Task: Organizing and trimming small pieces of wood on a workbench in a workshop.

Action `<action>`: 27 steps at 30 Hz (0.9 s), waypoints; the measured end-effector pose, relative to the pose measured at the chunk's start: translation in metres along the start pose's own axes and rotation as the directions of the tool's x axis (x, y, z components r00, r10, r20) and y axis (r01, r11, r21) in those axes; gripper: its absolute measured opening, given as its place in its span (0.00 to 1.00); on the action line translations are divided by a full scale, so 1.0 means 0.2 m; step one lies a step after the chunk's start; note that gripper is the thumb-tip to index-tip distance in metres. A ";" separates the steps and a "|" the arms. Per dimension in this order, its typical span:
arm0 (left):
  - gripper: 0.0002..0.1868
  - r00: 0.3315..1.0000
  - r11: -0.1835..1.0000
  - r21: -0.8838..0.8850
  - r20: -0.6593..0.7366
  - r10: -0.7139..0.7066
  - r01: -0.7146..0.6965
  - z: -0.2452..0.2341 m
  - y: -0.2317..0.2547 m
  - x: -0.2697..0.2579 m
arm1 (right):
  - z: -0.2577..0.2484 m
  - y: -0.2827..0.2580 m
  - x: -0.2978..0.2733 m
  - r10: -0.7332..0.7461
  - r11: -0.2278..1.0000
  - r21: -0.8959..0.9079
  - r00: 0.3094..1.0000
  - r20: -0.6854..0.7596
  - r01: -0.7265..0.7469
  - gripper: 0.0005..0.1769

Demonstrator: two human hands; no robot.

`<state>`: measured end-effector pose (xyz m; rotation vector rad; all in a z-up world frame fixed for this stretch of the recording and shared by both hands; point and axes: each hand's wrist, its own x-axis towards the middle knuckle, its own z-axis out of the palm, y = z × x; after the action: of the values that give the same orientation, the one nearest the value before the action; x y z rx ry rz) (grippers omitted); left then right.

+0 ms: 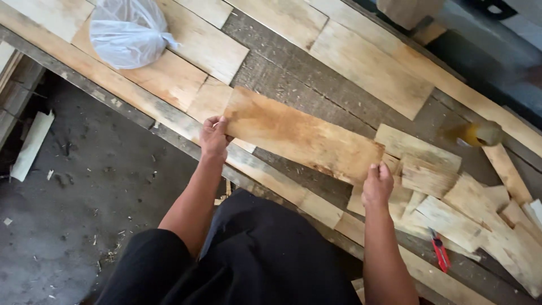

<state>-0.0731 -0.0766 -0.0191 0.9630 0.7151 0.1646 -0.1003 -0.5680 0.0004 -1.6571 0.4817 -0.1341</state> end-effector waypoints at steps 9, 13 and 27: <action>0.11 0.903 0.651 0.639 0.179 0.392 -0.409 0.16 0.30 0.21 | 0.16 0.30 0.16 -0.063 0.996 -0.065 0.985 -0.159 0.053 0.07; 0.09 0.684 0.330 0.654 0.406 0.607 -0.680 0.17 0.31 0.40 | 0.31 0.13 0.21 0.030 0.991 -0.119 0.957 -0.287 -0.066 0.14; 0.08 0.672 0.213 0.677 0.539 0.508 -0.704 0.26 0.36 0.62 | 0.40 0.07 0.38 0.114 0.923 -0.322 0.948 -0.298 -0.212 0.18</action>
<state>0.0666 -0.0183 -0.0024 2.2383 0.0935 0.4327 -0.0058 -0.5239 -0.0397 -1.9479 0.8971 -0.1614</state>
